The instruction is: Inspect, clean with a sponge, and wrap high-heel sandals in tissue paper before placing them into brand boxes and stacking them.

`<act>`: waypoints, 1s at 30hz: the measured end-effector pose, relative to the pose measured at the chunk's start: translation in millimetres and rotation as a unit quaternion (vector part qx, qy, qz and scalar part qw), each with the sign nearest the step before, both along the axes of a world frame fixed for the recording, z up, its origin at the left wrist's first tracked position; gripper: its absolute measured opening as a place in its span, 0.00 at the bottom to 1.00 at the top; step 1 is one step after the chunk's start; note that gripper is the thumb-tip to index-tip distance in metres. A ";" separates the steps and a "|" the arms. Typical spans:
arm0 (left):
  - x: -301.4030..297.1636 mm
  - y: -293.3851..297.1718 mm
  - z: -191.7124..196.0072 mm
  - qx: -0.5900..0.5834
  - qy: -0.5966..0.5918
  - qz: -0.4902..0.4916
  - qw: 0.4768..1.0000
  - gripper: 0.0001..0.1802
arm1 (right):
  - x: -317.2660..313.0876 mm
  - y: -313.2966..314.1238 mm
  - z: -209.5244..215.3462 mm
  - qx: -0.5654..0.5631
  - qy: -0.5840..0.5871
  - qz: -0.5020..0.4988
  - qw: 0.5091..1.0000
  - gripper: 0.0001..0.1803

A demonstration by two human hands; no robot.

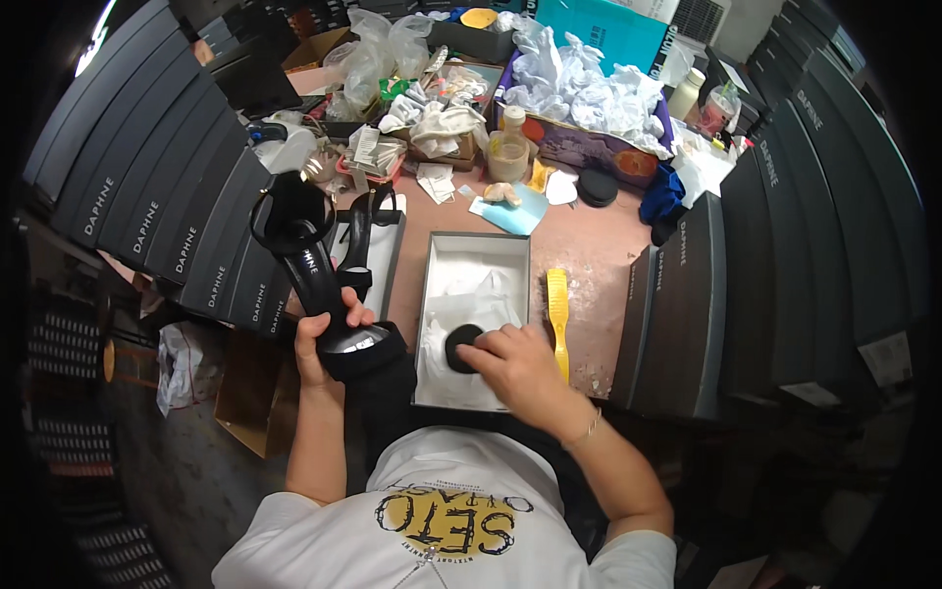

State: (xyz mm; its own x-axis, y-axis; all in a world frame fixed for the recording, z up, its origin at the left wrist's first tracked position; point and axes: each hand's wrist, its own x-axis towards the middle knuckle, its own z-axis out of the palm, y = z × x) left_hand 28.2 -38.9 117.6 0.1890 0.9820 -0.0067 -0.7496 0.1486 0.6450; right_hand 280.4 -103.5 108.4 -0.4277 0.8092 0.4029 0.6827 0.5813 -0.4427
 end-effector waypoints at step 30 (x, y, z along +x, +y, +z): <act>-19.2 4.3 -41.8 -0.168 -0.015 -0.046 0.985 0.28 | -21.8 80.3 -102.7 -0.181 0.147 -0.162 0.959 0.20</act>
State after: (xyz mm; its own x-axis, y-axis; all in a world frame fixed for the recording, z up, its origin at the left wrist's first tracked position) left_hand 9.1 -34.7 75.8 0.2815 0.9043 -0.3211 -0.7414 0.4174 0.5255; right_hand 258.6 -23.1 5.7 -0.0412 0.9900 0.1350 0.6167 0.1315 -0.7761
